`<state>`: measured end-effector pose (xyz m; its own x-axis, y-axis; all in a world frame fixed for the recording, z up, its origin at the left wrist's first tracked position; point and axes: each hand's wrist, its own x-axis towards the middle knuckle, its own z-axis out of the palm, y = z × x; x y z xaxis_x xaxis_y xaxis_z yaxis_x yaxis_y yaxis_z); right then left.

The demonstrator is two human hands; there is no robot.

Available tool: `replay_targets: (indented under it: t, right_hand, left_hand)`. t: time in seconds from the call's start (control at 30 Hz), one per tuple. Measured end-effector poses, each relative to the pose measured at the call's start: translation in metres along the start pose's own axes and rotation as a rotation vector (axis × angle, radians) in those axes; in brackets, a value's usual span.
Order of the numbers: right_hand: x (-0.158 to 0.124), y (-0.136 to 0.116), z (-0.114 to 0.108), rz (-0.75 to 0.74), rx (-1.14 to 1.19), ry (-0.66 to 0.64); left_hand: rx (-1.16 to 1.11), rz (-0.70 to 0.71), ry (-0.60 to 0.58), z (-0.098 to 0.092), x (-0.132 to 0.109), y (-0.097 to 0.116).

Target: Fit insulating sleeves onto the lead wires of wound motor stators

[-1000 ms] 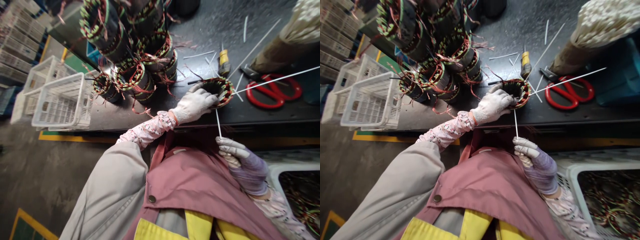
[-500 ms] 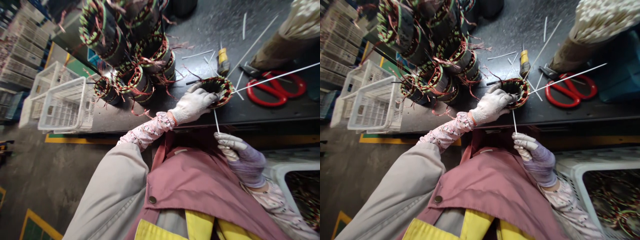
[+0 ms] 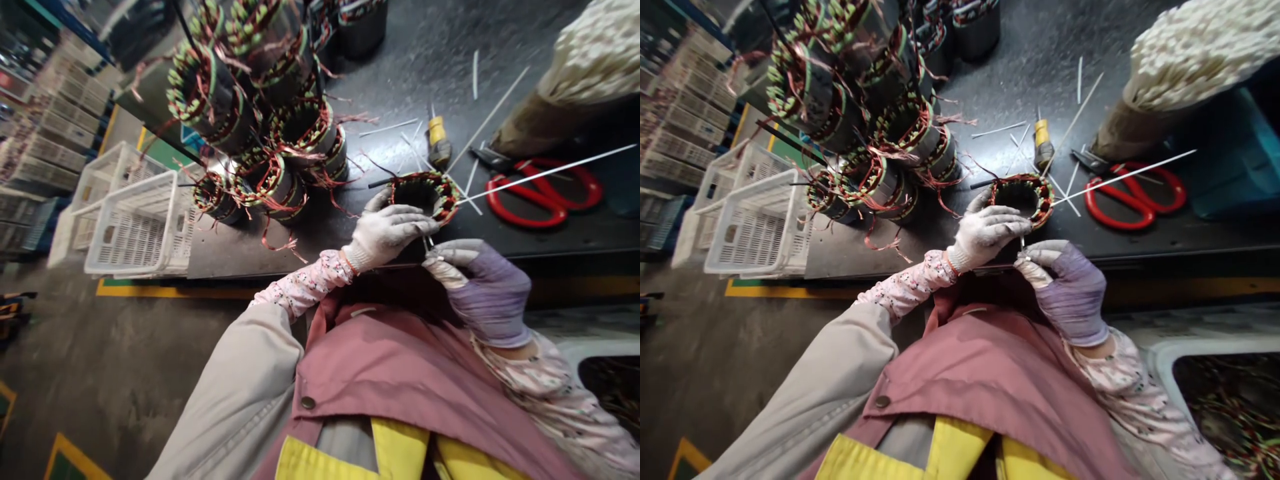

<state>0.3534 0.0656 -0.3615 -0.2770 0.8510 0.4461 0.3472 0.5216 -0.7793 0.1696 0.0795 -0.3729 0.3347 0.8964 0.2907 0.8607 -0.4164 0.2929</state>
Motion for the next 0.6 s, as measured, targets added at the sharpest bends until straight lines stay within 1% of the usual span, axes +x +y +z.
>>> replay_targets:
  t: [0.07, 0.17, 0.23, 0.37, 0.4, 0.47, 0.53, 0.6]
  right_hand:
    - [0.007, -0.001, 0.001, 0.016, -0.066, -0.053]
    - [0.019, 0.01, 0.008, 0.086, -0.174, -0.072]
    - [0.023, 0.015, 0.01, 0.116, -0.207, -0.093]
    - [0.019, 0.009, 0.004, 0.029, -0.196, -0.113]
    - [0.018, 0.007, 0.003, 0.023, -0.203, -0.108]
    - [0.019, 0.007, 0.004, 0.071, -0.227, -0.127]
    - [0.022, 0.013, 0.008, 0.132, -0.265, -0.169]
    - [0.027, 0.022, 0.012, 0.126, -0.32, -0.207]
  left_hand:
    - [0.029, 0.018, -0.009, -0.001, 0.0, -0.002]
    - [0.057, 0.03, -0.015, 0.0, 0.001, -0.002]
    - [0.046, 0.033, 0.005, 0.001, 0.0, -0.002]
    - [-0.009, 0.037, 0.077, 0.004, -0.001, -0.001]
    - [-0.008, 0.043, 0.073, 0.004, -0.002, -0.001]
    - [0.014, 0.051, 0.04, 0.005, -0.002, -0.002]
    - [0.034, 0.049, 0.014, 0.007, -0.002, -0.002]
    - [0.031, 0.045, 0.017, 0.008, -0.002, -0.003]
